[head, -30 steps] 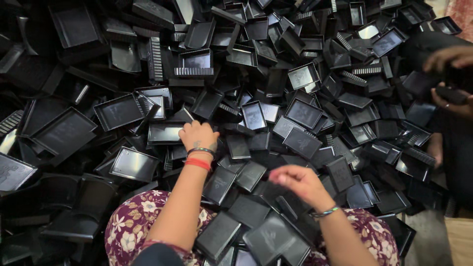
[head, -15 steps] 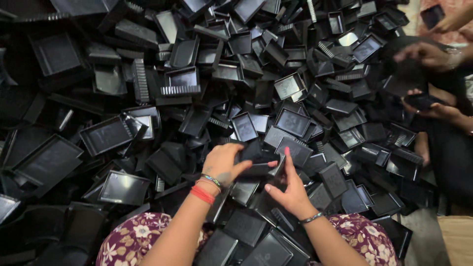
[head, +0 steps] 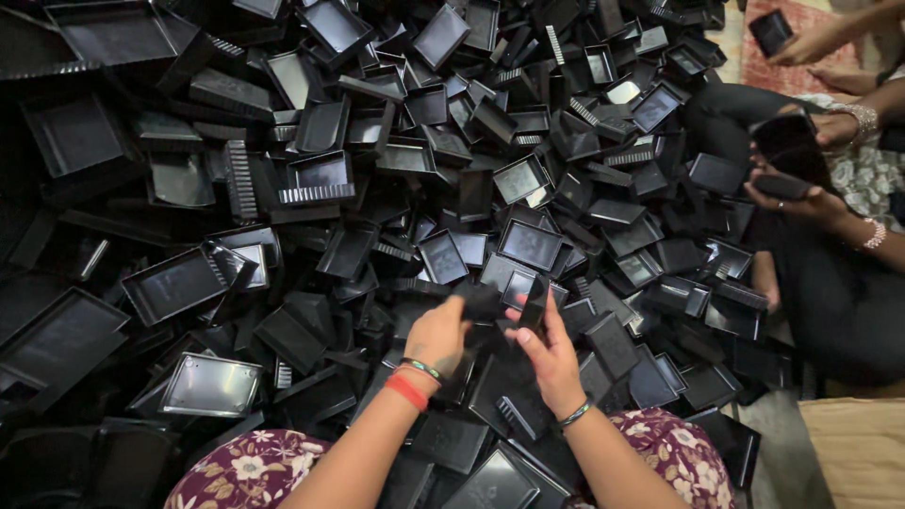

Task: The person sits on the floor and repeatedly picks up small black plastic cases from a large pile, opens them, and places them into a cardboard box. The action is continuous and repetitive throughout the clip.

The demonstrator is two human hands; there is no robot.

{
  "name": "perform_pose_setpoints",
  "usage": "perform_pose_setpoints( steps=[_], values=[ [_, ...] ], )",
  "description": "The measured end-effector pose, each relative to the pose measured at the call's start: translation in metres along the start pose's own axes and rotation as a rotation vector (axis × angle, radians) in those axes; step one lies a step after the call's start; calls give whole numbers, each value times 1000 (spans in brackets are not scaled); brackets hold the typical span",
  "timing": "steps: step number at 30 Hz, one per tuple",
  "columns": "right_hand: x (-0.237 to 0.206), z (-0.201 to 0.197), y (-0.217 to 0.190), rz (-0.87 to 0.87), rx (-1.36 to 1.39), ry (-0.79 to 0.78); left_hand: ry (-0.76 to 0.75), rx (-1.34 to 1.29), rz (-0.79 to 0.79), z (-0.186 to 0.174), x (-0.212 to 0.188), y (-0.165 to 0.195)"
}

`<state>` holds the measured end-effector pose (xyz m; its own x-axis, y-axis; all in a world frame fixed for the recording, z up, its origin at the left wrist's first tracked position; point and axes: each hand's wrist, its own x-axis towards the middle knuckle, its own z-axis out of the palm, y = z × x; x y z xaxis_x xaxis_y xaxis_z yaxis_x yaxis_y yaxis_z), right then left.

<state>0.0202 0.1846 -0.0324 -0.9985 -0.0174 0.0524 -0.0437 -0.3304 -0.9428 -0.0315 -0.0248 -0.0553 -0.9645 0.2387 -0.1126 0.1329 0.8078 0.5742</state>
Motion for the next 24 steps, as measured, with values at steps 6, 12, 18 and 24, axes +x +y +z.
perform_pose_setpoints(
  steps=[6, 12, 18, 24],
  values=[
    [-5, -4, 13, 309, 208, 49, -108, -1349, 25, -14, -10, 26],
    [-9, 1, 15, 167, 155, 5, 19, -884, -86, -20, -22, 35],
    [1, 7, 0, 135, -12, 113, 211, -1113, -112, -36, -14, 34],
    [17, 11, 4, 118, -186, 138, 273, -1099, -183, -37, -15, 29]
  ],
)
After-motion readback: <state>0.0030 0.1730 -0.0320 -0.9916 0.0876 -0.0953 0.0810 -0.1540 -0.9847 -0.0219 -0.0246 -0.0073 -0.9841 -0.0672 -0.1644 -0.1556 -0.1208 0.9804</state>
